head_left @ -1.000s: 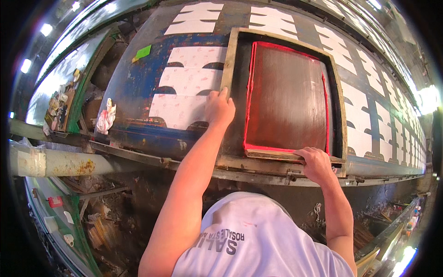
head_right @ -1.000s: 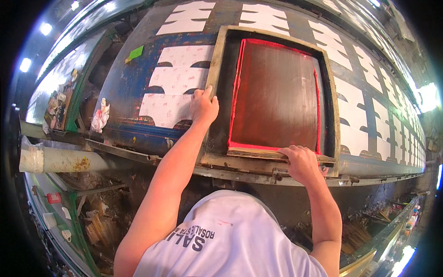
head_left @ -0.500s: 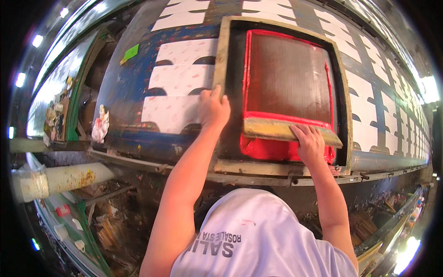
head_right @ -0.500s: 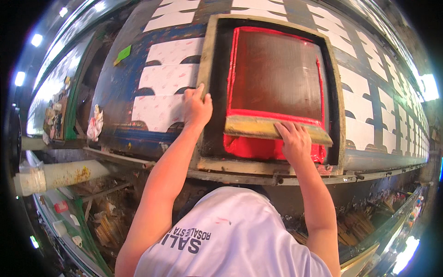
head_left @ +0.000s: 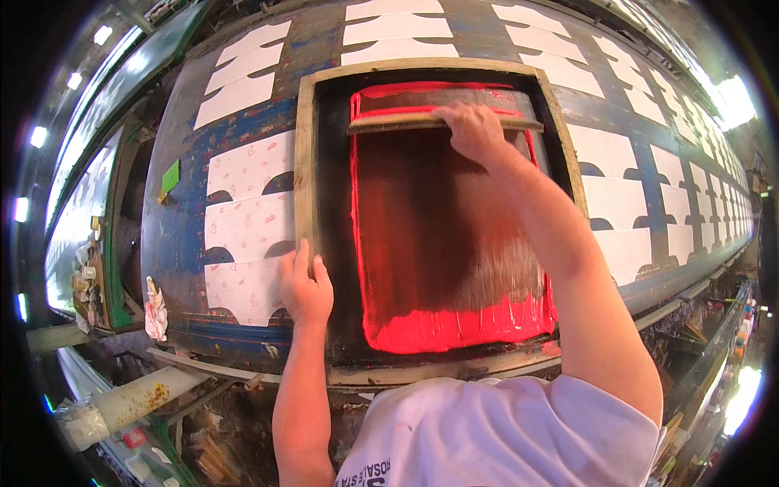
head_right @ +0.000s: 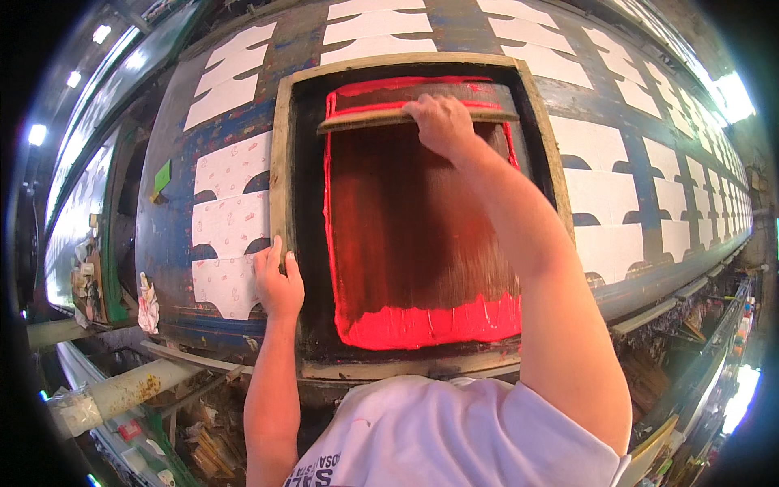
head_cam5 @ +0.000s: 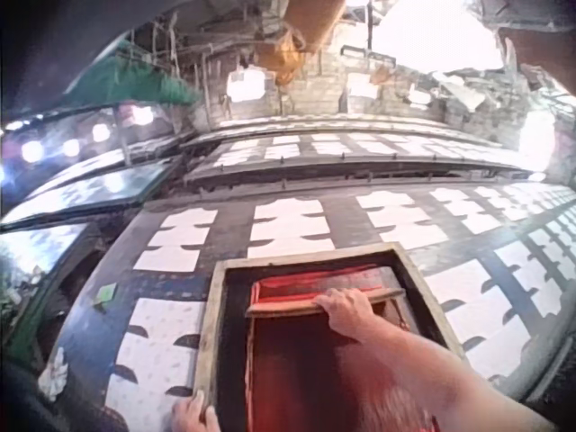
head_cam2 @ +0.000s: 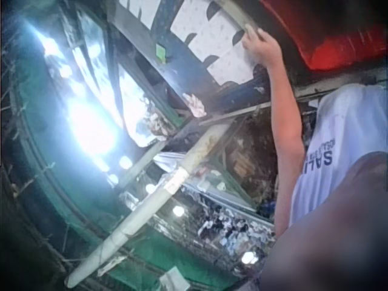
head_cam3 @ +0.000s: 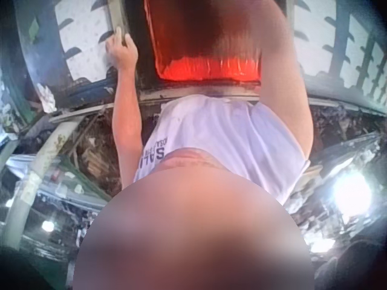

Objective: The person uses a squeegee to pull red ink across a screen printing frame, repeatedly coating the mesh to transfer ink onto the substrate below.

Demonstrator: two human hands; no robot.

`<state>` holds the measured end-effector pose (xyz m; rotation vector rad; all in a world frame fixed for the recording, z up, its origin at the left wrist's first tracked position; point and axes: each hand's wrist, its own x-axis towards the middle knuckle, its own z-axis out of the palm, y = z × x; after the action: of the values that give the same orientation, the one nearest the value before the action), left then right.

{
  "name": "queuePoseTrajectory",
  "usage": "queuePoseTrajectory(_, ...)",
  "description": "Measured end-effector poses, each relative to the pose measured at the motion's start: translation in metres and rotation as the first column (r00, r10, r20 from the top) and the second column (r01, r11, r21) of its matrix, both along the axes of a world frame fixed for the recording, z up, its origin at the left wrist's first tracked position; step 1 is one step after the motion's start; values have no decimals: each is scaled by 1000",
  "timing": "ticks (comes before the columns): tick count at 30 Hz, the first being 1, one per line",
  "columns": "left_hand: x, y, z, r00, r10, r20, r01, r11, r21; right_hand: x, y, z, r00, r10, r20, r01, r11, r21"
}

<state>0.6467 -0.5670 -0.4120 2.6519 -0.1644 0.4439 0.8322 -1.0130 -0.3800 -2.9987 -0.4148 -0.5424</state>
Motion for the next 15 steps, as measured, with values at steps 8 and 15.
queuePoseTrajectory(8, 1, -2, 3, 1000, 10, -15, -10, 1000, 2, 105, -30, 38, 983, -42, -178, 28, 996, -83)
queuePoseTrajectory(15, 0, -3, 2, 1000, 20, -17, -19, 1000, 22, 116, -40, 36, 976, -78, -204, 59, 993, -99)
